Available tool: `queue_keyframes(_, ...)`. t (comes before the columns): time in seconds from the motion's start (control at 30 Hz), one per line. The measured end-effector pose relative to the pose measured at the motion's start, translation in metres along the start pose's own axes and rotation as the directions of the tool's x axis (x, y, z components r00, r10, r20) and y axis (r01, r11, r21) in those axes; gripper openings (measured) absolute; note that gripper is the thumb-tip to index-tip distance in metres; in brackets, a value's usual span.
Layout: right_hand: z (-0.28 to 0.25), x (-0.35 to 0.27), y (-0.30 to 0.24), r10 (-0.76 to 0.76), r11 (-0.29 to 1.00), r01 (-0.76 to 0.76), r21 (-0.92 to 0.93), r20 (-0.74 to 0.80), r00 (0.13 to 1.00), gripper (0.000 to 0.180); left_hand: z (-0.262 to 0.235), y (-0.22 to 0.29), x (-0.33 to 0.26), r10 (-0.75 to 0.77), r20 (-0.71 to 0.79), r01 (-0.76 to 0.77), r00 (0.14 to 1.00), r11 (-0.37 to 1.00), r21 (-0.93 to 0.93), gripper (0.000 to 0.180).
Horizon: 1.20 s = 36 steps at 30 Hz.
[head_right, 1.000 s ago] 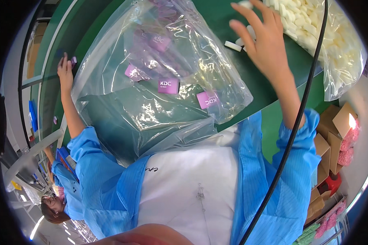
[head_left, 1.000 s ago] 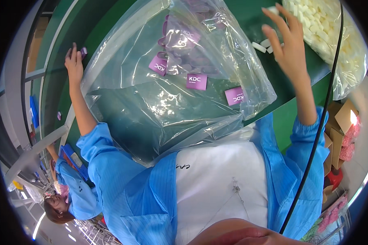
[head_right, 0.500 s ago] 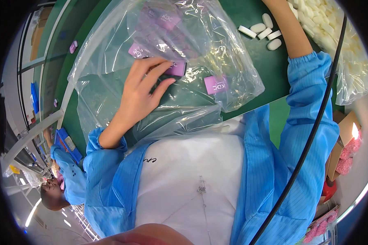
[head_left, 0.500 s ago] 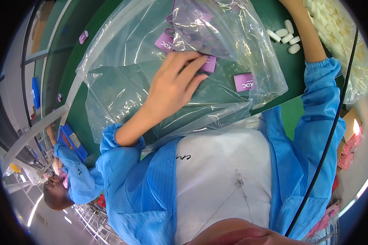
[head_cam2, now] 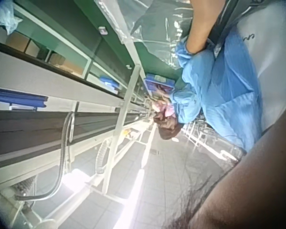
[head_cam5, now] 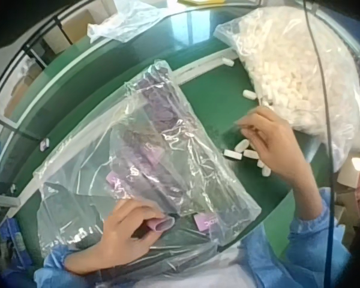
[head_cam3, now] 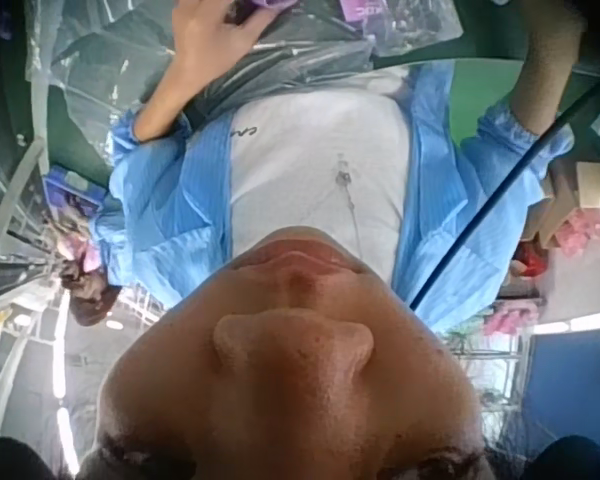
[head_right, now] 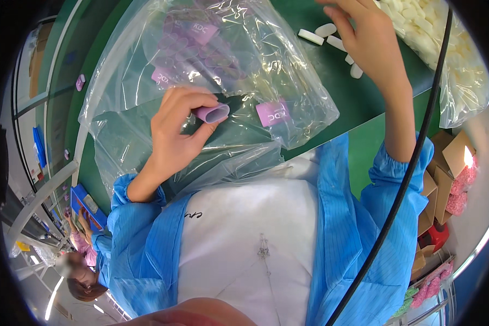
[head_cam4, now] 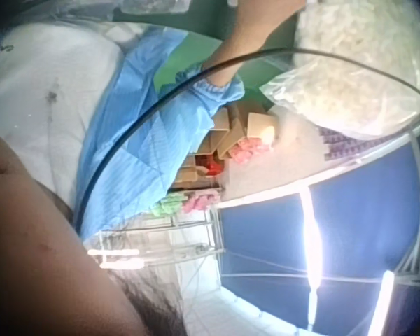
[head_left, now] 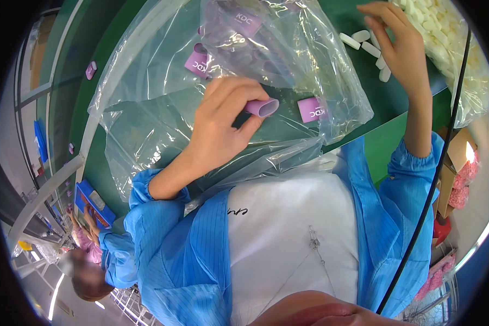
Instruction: The person repeatedly picks up small white cylindrical objects and places them into purple rectangular boxes. The filled boxes are then dropped onto a clear plastic sheet on the green workbench. This repetitive assembly process continues throughout the clip.
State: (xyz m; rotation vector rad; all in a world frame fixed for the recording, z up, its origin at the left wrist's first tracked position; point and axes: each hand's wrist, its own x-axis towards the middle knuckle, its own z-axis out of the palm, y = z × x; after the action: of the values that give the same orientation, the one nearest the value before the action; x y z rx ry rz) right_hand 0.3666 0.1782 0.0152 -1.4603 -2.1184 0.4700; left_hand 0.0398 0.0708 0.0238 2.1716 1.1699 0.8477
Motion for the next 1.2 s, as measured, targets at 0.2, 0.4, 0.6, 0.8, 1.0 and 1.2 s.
queue_keyframes(0.2, 0.024, -0.014, -0.035, -0.298, 0.932, 0.299, -0.204, 0.033, 0.954, 0.018, 0.015, -0.013, -0.007, -0.038, -0.059, 0.028, 0.998, 0.984, -0.175, 0.033)
queue_keyframes(0.4, 0.046, -0.020, -0.050, -0.186, 0.980, 0.178, -0.094, -0.089, 0.979, 0.015, 0.019, -0.026, -0.024, -0.065, -0.073, 0.052, 0.995, 0.985, -0.165, 0.036)
queue_keyframes(0.6, 0.047, -0.057, -0.038, -0.065, 0.995, 0.079, 0.055, -0.225, 0.972, 0.015, 0.028, -0.017, -0.021, -0.017, -0.096, 0.005, 0.995, 0.992, -0.127, 0.043)
queue_keyframes(0.8, 0.040, -0.076, -0.034, 0.024, 0.998, -0.015, 0.056, -0.173, 0.985, 0.016, 0.022, -0.021, -0.027, 0.093, -0.062, -0.099, 0.994, 0.990, -0.103, 0.050)
queue_keyframes(1.0, 0.039, -0.071, -0.033, -0.100, 0.995, 0.098, -0.020, -0.222, 0.970, 0.019, 0.010, -0.008, -0.021, 0.032, 0.043, -0.022, 0.999, 0.975, -0.223, 0.058)
queue_keyframes(1.2, 0.026, -0.055, -0.040, -0.182, 0.976, 0.171, -0.135, -0.077, 0.980, 0.019, 0.026, 0.000, -0.025, -0.354, -0.025, 0.336, 0.935, 0.905, -0.260, 0.075)
